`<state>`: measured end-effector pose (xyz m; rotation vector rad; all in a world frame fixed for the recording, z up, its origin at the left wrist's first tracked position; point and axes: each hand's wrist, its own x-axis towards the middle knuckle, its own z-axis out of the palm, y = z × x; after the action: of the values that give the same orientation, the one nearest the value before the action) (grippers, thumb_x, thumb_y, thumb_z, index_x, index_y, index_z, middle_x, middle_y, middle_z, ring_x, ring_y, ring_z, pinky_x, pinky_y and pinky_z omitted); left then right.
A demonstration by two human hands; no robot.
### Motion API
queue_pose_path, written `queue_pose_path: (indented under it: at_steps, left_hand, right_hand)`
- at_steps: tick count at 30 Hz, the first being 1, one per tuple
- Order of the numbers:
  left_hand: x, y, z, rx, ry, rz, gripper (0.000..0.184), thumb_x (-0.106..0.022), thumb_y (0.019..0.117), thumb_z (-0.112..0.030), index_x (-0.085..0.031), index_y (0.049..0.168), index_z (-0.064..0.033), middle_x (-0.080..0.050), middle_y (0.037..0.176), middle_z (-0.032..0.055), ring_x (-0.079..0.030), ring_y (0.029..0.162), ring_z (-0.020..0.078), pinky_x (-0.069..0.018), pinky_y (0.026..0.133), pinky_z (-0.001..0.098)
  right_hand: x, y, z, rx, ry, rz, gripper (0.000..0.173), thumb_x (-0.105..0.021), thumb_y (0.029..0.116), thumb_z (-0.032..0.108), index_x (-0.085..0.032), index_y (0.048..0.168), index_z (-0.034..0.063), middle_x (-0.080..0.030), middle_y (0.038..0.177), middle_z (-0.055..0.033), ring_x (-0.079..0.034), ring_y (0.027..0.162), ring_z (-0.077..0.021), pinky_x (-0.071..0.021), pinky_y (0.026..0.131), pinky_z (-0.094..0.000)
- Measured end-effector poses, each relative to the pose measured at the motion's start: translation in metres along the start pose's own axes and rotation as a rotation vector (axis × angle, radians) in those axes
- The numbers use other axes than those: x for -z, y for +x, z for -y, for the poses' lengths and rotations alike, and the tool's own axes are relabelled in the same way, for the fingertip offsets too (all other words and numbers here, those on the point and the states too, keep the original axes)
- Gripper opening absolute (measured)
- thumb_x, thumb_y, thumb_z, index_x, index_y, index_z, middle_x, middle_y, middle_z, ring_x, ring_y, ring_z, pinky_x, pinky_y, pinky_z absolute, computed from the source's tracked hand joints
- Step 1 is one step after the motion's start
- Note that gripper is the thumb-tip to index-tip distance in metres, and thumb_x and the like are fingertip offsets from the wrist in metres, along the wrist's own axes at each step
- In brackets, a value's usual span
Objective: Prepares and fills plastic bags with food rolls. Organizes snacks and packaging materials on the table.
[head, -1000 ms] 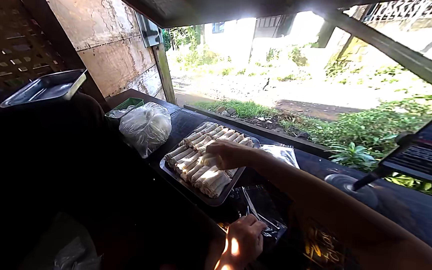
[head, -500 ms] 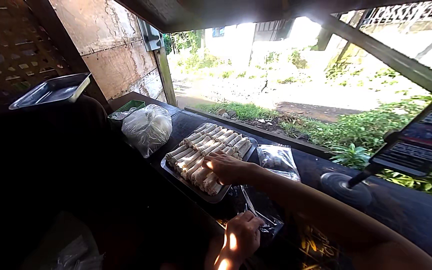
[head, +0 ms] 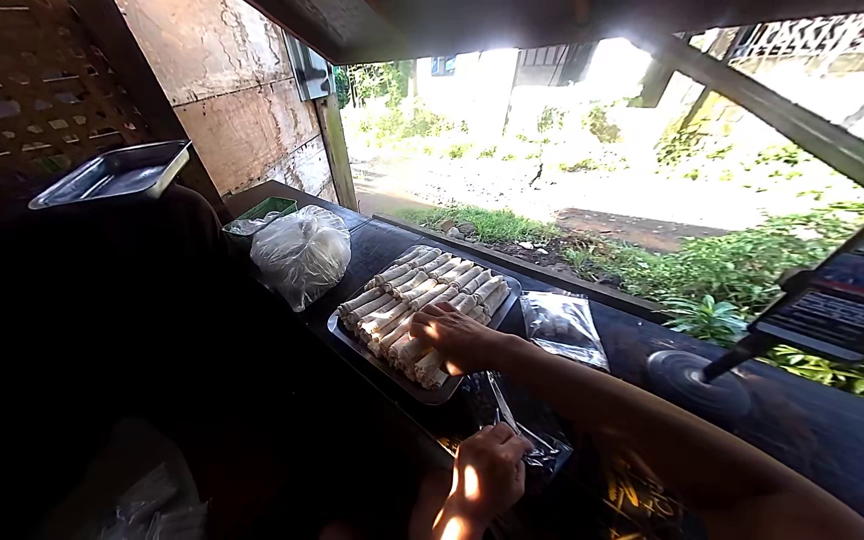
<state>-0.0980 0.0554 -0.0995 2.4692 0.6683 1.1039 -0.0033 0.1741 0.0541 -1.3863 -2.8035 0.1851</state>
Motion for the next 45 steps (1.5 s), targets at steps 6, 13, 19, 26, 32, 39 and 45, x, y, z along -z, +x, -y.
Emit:
queue_pose_path:
  at_steps: [6, 13, 19, 26, 32, 39, 45]
  left_hand:
    - [-0.001, 0.000, 0.000, -0.003, 0.002, -0.003, 0.024, -0.064, 0.0760, 0.002, -0.080, 0.092, -0.0076, -0.074, 0.088, 0.0081, -0.073, 0.079, 0.0228, -0.0609, 0.067, 0.0351]
    - [0.000, 0.001, -0.001, -0.013, -0.001, -0.009, 0.024, -0.064, 0.0746, 0.003, -0.080, 0.091, -0.0077, -0.074, 0.087, 0.0080, -0.073, 0.079, 0.0223, -0.0609, 0.068, 0.0348]
    - [-0.001, 0.001, 0.000, -0.010, 0.002, 0.003, 0.024, -0.064, 0.0754, 0.002, -0.080, 0.091, -0.0082, -0.074, 0.086, 0.0079, -0.073, 0.078, 0.0224, -0.0606, 0.067, 0.0348]
    - [-0.004, 0.001, -0.004, 0.026, 0.060, 0.018, 0.025, -0.066, 0.0743, 0.001, -0.081, 0.091, -0.0107, -0.075, 0.089, 0.0074, -0.075, 0.078, 0.0235, -0.0617, 0.064, 0.0394]
    - [0.000, 0.003, -0.009, 0.045, 0.119, 0.033, 0.026, -0.064, 0.0739, 0.001, -0.081, 0.089, -0.0110, -0.076, 0.089, 0.0080, -0.075, 0.079, 0.0241, -0.0611, 0.064, 0.0401]
    - [-0.002, 0.000, -0.007, 0.014, 0.145, -0.011, 0.025, -0.063, 0.0737, 0.000, -0.081, 0.087, -0.0108, -0.076, 0.087, 0.0075, -0.075, 0.078, 0.0240, -0.0609, 0.063, 0.0398]
    - [-0.003, 0.000, -0.008, -0.002, 0.146, -0.039, 0.025, -0.061, 0.0733, 0.000, -0.080, 0.087, -0.0082, -0.076, 0.090, 0.0094, -0.076, 0.081, 0.0247, -0.0612, 0.064, 0.0403]
  right_hand:
    - [-0.012, -0.007, -0.007, 0.102, -0.025, -0.162, 0.058, -0.083, 0.0672, 0.002, -0.060, 0.121, -0.0027, -0.064, 0.120, -0.0234, -0.058, 0.121, -0.0412, -0.0364, 0.108, -0.0577]
    - [-0.005, -0.020, -0.011, 0.038, 0.185, -0.542, 0.038, -0.076, 0.0786, 0.004, -0.066, 0.114, -0.0040, -0.068, 0.112, -0.0220, -0.066, 0.108, -0.0378, -0.0511, 0.097, -0.0540]
    - [0.009, -0.052, -0.006, -0.062, 0.329, -0.460, 0.050, -0.079, 0.0753, 0.005, -0.063, 0.122, -0.0042, -0.070, 0.109, -0.0214, -0.067, 0.104, -0.0375, -0.0524, 0.095, -0.0549]
    - [-0.042, -0.055, 0.004, 0.107, 0.101, -0.299, 0.055, -0.082, 0.0698, -0.004, -0.065, 0.122, -0.0024, -0.065, 0.129, -0.0218, -0.059, 0.124, -0.0426, -0.0447, 0.107, -0.0565]
    - [-0.067, -0.051, 0.004, 0.205, 0.012, -0.606, 0.036, -0.078, 0.0724, 0.002, -0.067, 0.107, -0.0010, -0.070, 0.106, -0.0193, -0.068, 0.102, -0.0400, -0.0497, 0.099, -0.0580]
    - [-0.074, -0.045, 0.002, 0.239, 0.039, -0.637, 0.028, -0.071, 0.0812, 0.004, -0.068, 0.108, -0.0008, -0.071, 0.111, -0.0186, -0.067, 0.106, -0.0402, -0.0523, 0.091, -0.0565]
    - [-0.077, -0.045, 0.004, 0.220, 0.017, -0.700, 0.032, -0.073, 0.0795, 0.001, -0.067, 0.111, -0.0015, -0.072, 0.109, -0.0183, -0.069, 0.106, -0.0402, -0.0445, 0.106, -0.0625]
